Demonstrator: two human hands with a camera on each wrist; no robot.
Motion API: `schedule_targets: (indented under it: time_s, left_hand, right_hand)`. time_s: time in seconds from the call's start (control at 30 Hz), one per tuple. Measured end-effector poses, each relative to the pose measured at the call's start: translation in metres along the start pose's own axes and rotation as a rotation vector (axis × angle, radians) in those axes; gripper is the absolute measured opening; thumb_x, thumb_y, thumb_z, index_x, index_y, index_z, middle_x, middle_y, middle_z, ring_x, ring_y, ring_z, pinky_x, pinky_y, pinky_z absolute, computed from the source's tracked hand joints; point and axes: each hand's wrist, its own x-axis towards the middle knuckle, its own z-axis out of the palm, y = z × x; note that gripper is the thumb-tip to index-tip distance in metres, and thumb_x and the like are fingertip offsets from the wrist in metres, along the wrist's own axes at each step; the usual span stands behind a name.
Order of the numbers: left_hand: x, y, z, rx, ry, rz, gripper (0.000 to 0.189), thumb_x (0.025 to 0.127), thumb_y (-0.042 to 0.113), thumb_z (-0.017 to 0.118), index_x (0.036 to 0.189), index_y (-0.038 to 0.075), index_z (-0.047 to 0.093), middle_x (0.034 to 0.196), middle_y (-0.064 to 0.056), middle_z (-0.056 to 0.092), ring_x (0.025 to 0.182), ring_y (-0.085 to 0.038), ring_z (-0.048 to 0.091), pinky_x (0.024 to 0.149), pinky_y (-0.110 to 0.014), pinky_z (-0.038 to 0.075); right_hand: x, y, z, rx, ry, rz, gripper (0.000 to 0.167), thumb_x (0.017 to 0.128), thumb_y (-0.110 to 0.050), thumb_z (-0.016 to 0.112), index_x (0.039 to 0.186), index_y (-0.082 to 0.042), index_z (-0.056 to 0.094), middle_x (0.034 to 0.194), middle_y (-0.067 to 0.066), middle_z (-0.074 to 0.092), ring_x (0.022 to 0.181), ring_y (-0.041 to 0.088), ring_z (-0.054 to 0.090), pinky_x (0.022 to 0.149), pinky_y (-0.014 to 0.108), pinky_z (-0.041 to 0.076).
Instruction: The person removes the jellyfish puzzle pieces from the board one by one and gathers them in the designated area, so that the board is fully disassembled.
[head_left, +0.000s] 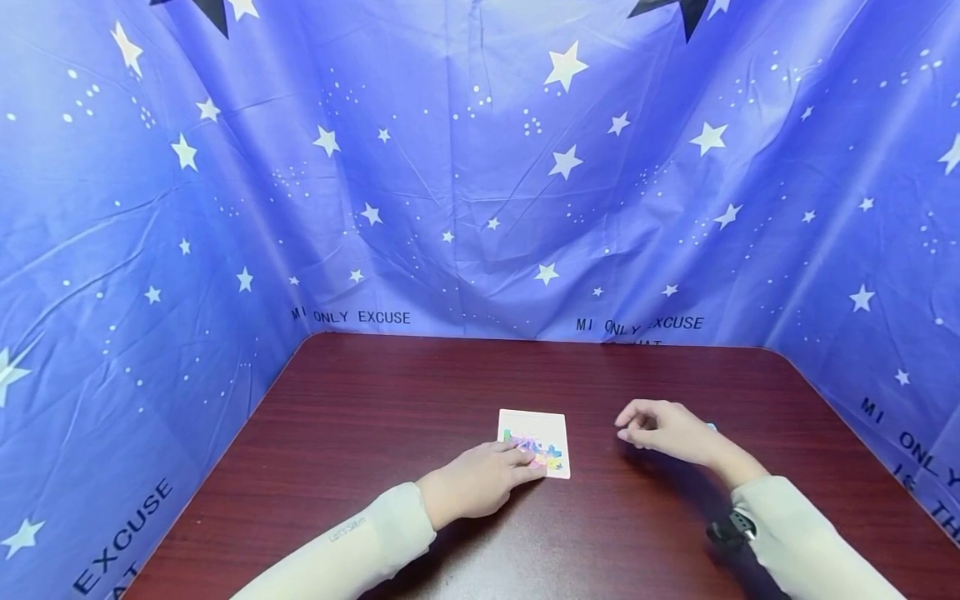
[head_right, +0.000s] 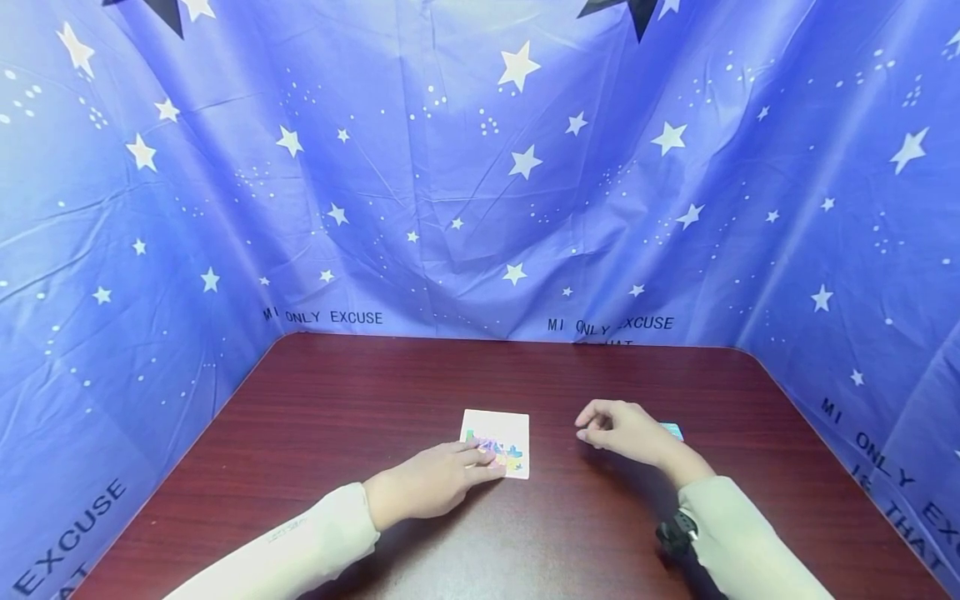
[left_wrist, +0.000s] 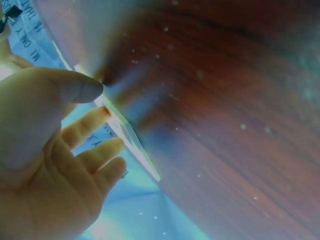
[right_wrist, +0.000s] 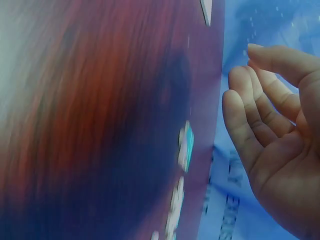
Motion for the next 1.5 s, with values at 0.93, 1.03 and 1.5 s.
schedule_targets:
  time_s: [0.93, 1.03, 1.5]
  left_hand:
    - [-0.006, -0.001, -0.001, -0.123, -0.062, -0.058, 0.055, 0.095, 0.015, 0.063, 0.147, 0.027, 0.052, 0.147, -0.015, 0.048, 0.126, -0.019, 0.056, 0.086, -0.027, 0.056]
    - [-0.006, -0.001, 0.001, -0.121, -0.053, -0.062, 0.054, 0.095, 0.015, 0.062, 0.147, 0.027, 0.052, 0.144, -0.020, 0.050, 0.125, -0.023, 0.057, 0.094, -0.029, 0.052]
    - [-0.003, 0.002, 0.000, -0.075, -0.080, -0.134, 0.055, 0.094, 0.025, 0.066, 0.147, 0.023, 0.052, 0.139, -0.011, 0.053, 0.122, -0.019, 0.058, 0.089, -0.027, 0.054]
  right_hand:
    - [0.060, -0.035, 0.078, -0.134, -0.110, -0.188, 0.042, 0.085, -0.016, 0.078, 0.122, 0.004, 0.069, 0.093, 0.001, 0.056, 0.081, 0.011, 0.054, 0.072, 0.026, 0.048]
    - [0.060, -0.036, 0.080, -0.139, -0.106, -0.191, 0.042, 0.085, -0.017, 0.078, 0.121, 0.002, 0.070, 0.092, 0.000, 0.055, 0.081, 0.011, 0.053, 0.072, 0.027, 0.048]
    - [0.060, -0.044, 0.082, -0.100, -0.108, -0.096, 0.033, 0.082, -0.010, 0.078, 0.112, 0.000, 0.071, 0.096, 0.002, 0.058, 0.083, 0.016, 0.055, 0.072, 0.028, 0.049]
